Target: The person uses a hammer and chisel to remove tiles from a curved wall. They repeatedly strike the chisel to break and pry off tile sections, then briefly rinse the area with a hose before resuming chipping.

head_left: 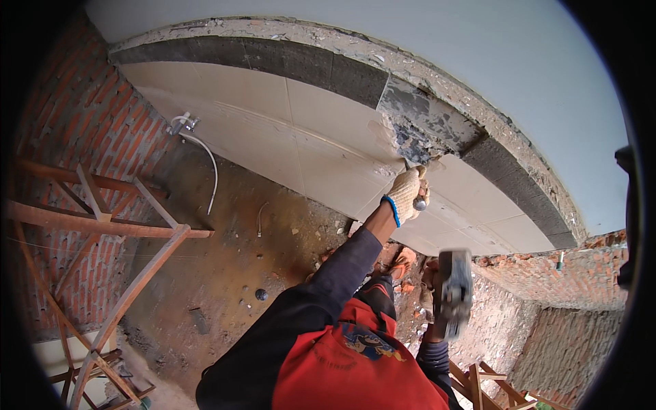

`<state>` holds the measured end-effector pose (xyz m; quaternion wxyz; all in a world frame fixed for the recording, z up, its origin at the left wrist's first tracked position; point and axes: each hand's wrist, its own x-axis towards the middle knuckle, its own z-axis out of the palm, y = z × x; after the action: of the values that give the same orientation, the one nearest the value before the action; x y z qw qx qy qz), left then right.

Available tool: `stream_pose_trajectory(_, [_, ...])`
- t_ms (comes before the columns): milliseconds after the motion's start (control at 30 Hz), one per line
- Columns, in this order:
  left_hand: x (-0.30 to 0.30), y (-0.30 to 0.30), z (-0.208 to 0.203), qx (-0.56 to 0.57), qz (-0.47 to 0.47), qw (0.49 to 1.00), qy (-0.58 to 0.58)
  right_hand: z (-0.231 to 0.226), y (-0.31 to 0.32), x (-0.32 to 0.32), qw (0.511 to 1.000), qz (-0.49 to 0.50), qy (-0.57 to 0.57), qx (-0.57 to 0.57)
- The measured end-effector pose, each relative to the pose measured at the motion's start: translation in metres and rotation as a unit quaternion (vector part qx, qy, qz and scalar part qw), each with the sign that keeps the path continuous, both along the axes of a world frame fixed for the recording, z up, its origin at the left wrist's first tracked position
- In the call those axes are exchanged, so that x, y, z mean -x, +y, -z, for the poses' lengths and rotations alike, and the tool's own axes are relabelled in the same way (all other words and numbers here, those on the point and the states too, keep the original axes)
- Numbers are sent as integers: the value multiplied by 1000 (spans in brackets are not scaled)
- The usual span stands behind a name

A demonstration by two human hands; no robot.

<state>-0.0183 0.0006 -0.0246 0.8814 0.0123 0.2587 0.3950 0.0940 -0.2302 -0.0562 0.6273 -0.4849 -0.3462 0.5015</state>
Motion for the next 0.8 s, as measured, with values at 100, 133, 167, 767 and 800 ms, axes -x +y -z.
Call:
stream_pose_trajectory(100, [4, -2, -5, -17, 14, 1000, 20, 1, 4, -7, 971, -39, -222, -76])
stream_pose_trajectory(133, [5, -2, -6, -16, 18, 1000, 7, 3, 8, -5, 951, -3, -306, -49])
stream_pose_trajectory(167, [5, -2, -7, -20, 15, 1000, -7, 2, 15, -6, 912, -16, -400, -88])
stream_pose_trajectory(767, [-5, -12, 3, 6, -22, 1000, 8, 48, -72, 27, 981, 126, -134, 58])
stream_pose_trajectory(800, [-6, -13, 0, -3, -28, 999, 32, 50, -74, 27, 981, 135, -121, 69])
